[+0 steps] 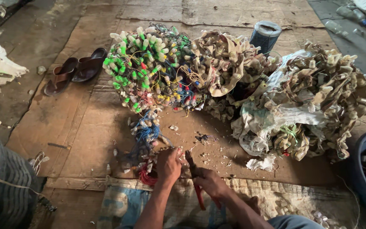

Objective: The person sits on a mat and uses pliers to cut the wires of tangled Christmas lights. They repeatedly pull sections of the light string, cut the wires, and drop the pieces onto the floor.

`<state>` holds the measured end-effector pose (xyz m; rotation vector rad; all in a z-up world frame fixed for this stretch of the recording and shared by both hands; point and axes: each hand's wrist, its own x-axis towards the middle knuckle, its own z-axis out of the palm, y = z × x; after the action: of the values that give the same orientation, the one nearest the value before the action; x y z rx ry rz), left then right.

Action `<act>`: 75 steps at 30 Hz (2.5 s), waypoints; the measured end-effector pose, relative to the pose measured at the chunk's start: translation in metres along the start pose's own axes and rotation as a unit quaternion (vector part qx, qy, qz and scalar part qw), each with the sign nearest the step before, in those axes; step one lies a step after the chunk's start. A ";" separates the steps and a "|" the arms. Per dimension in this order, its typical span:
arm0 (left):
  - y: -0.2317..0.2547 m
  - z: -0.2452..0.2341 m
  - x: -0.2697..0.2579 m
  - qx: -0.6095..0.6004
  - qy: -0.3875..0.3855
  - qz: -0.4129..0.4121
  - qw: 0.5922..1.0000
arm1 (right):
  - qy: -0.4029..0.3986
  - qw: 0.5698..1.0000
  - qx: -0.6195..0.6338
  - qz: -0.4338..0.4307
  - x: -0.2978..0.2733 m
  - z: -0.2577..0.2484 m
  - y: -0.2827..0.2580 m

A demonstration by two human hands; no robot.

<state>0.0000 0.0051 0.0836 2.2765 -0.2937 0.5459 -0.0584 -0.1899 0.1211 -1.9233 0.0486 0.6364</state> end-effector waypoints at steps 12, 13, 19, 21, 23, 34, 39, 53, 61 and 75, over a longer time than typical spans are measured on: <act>0.000 -0.004 -0.003 0.020 -0.072 0.050 0.996 | 0.066 0.958 -0.270 0.067 0.002 0.013 -0.009; 0.000 -0.004 -0.005 0.031 -0.085 0.048 0.995 | 0.073 0.956 -0.278 0.058 0.000 0.013 -0.010; -0.003 -0.002 -0.005 0.044 -0.065 0.077 0.994 | 0.097 0.944 -0.315 -0.005 -0.012 0.010 -0.022; -0.003 0.000 -0.006 0.052 -0.063 0.076 0.994 | 0.090 0.947 -0.309 0.017 -0.012 0.011 -0.023; -0.003 0.001 -0.006 0.060 -0.069 0.066 0.994 | 0.100 0.951 -0.292 0.012 -0.010 0.012 -0.018; 0.013 0.015 -0.015 0.047 -0.036 0.039 0.997 | 0.155 0.985 -0.073 -0.026 0.021 0.036 0.044; 0.011 0.029 -0.020 0.097 -0.040 0.065 0.992 | 0.120 0.983 0.017 0.140 0.024 0.042 0.044; -0.007 0.022 -0.021 -0.038 0.004 0.053 0.998 | 0.171 0.925 -0.340 -0.011 0.021 0.021 0.040; -0.004 0.013 -0.011 0.018 -0.115 0.032 0.993 | 0.133 0.916 -0.376 0.037 0.047 0.027 0.096; -0.014 0.034 -0.021 0.054 -0.127 -0.054 0.989 | 0.136 0.933 -0.333 0.016 0.008 0.029 0.091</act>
<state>-0.0037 -0.0090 0.0440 2.4533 -0.2679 0.2197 -0.0924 -0.2027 0.0326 -2.6669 0.0419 0.4288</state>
